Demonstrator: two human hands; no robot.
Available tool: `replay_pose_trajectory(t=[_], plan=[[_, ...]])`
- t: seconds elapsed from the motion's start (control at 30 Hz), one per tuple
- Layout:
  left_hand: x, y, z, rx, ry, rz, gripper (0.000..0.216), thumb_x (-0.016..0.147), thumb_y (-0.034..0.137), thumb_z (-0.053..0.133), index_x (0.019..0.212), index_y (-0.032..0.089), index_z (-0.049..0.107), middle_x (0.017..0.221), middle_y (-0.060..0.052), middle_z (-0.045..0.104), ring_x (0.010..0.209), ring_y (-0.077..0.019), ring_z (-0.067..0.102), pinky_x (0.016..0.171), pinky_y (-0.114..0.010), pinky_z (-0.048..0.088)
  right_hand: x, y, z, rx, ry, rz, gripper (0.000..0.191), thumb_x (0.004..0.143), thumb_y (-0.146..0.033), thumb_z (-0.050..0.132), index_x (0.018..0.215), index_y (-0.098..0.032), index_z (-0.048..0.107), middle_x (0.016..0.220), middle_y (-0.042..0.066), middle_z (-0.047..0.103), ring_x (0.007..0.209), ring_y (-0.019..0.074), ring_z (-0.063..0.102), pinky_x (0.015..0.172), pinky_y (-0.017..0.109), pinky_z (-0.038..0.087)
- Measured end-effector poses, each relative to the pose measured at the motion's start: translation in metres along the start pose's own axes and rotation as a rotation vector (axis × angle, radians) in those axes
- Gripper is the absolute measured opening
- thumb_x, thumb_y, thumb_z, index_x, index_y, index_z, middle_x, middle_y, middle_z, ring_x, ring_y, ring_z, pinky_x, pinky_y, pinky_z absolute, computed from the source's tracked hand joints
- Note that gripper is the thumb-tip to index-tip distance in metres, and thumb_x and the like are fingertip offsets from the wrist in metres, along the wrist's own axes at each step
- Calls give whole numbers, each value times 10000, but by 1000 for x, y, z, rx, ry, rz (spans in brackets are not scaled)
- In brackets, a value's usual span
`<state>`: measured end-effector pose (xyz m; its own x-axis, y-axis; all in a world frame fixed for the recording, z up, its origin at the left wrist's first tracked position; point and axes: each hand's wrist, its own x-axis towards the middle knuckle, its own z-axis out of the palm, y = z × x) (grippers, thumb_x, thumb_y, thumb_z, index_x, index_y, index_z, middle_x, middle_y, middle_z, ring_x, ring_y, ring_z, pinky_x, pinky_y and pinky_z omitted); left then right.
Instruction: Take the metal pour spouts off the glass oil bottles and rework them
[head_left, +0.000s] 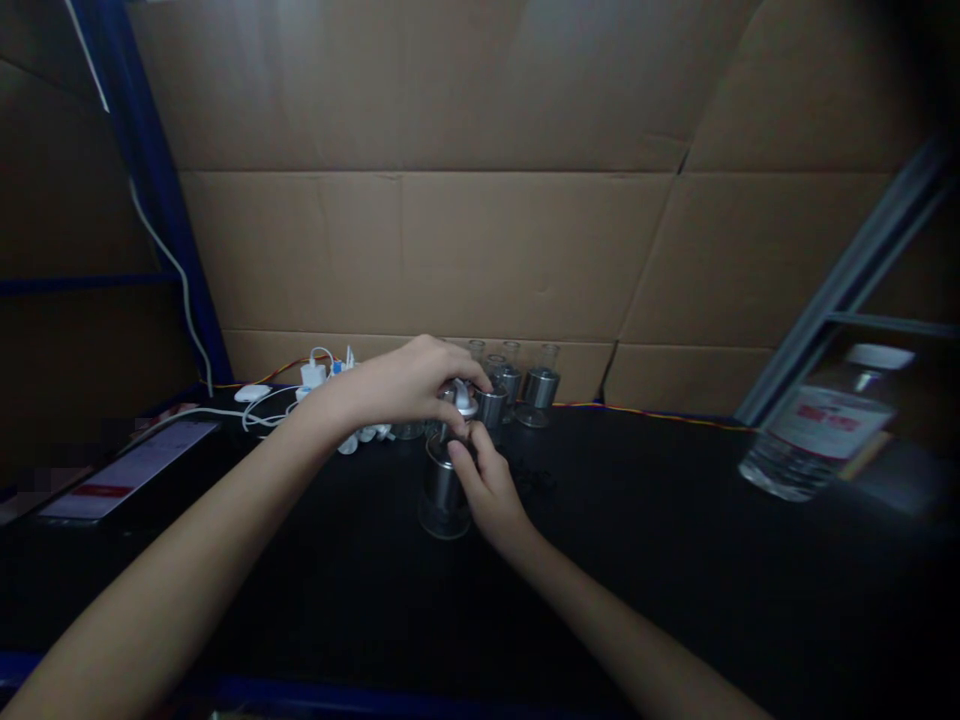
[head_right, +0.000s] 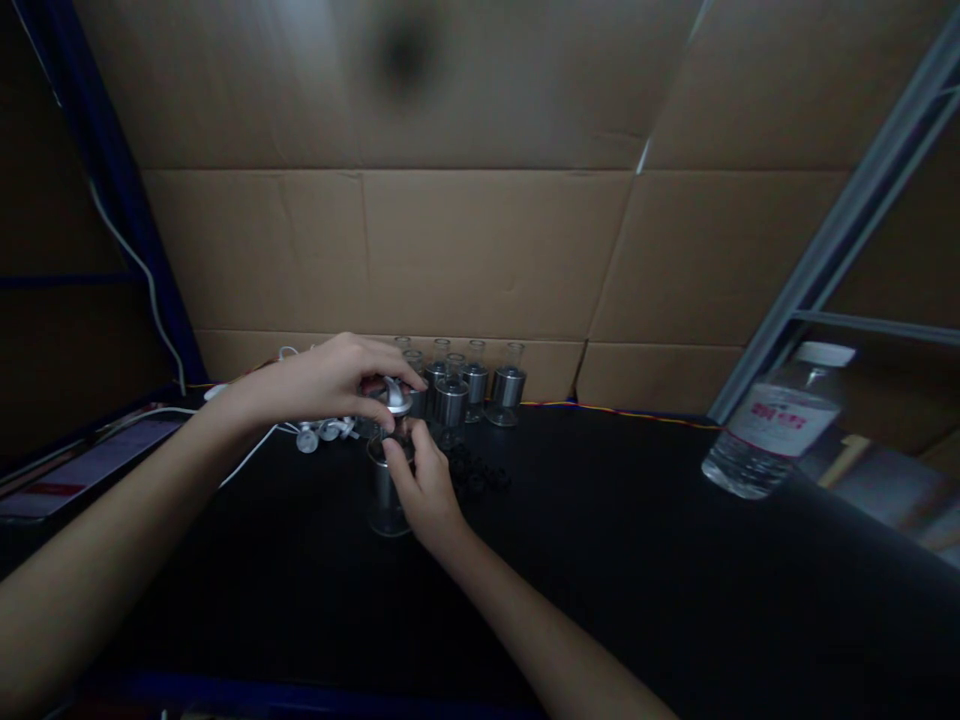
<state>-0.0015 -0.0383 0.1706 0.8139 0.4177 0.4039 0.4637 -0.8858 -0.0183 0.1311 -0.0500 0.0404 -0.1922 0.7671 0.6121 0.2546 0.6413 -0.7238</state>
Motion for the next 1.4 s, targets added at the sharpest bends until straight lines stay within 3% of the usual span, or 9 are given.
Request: replay_pose_trajectory(t=[0.43,0.6,0.77,0.87,0.97,1.13,1.4], plan=[[-4,6,-1,20,18,-32,303,643,267,640,928,174,600,799,-30,606,675,-128,537,616,-229,381,-1,-1,0,-21,-10,14,127,822,-293,363,862,-188,424,844,13,517,770,132,489,663,239,373],[-11,2,2,-140,67,-70,363,634,281,644,980,189,581,829,-26,605,686,-127,534,613,-234,389,-1,-1,0,-26,-20,5,135,827,-292,354,873,-186,425,861,18,527,794,135,494,687,245,377],[-19,-13,26,-612,220,-205,498,677,281,602,1141,198,443,932,-47,580,808,-143,546,693,-271,421,-1,0,0,-12,-15,-11,173,827,-286,357,940,-183,436,938,39,542,844,145,502,730,261,382],[-21,-16,50,-919,362,-276,358,728,295,547,1062,178,496,984,-67,569,838,-136,552,734,-273,424,-1,0,0,5,-25,-6,192,825,-286,358,964,-183,440,974,49,546,855,151,509,735,268,391],[-21,-11,72,-1148,439,-338,279,742,332,525,952,150,546,900,-70,599,823,-152,566,729,-287,439,-1,0,0,11,-24,-18,219,826,-284,354,1005,-188,436,971,50,546,871,154,510,751,276,395],[-16,3,92,-1305,567,-349,260,768,364,480,870,137,552,814,-56,621,756,-150,584,693,-276,449,-2,2,2,-2,-11,-18,241,828,-293,351,1021,-178,438,981,55,536,879,153,512,759,274,399],[-12,8,105,-1261,681,-315,277,794,408,408,886,170,516,688,-20,621,688,-164,599,627,-277,451,-1,5,4,7,19,-33,312,828,-289,363,1108,-172,431,1087,67,517,1023,164,467,871,290,354]])
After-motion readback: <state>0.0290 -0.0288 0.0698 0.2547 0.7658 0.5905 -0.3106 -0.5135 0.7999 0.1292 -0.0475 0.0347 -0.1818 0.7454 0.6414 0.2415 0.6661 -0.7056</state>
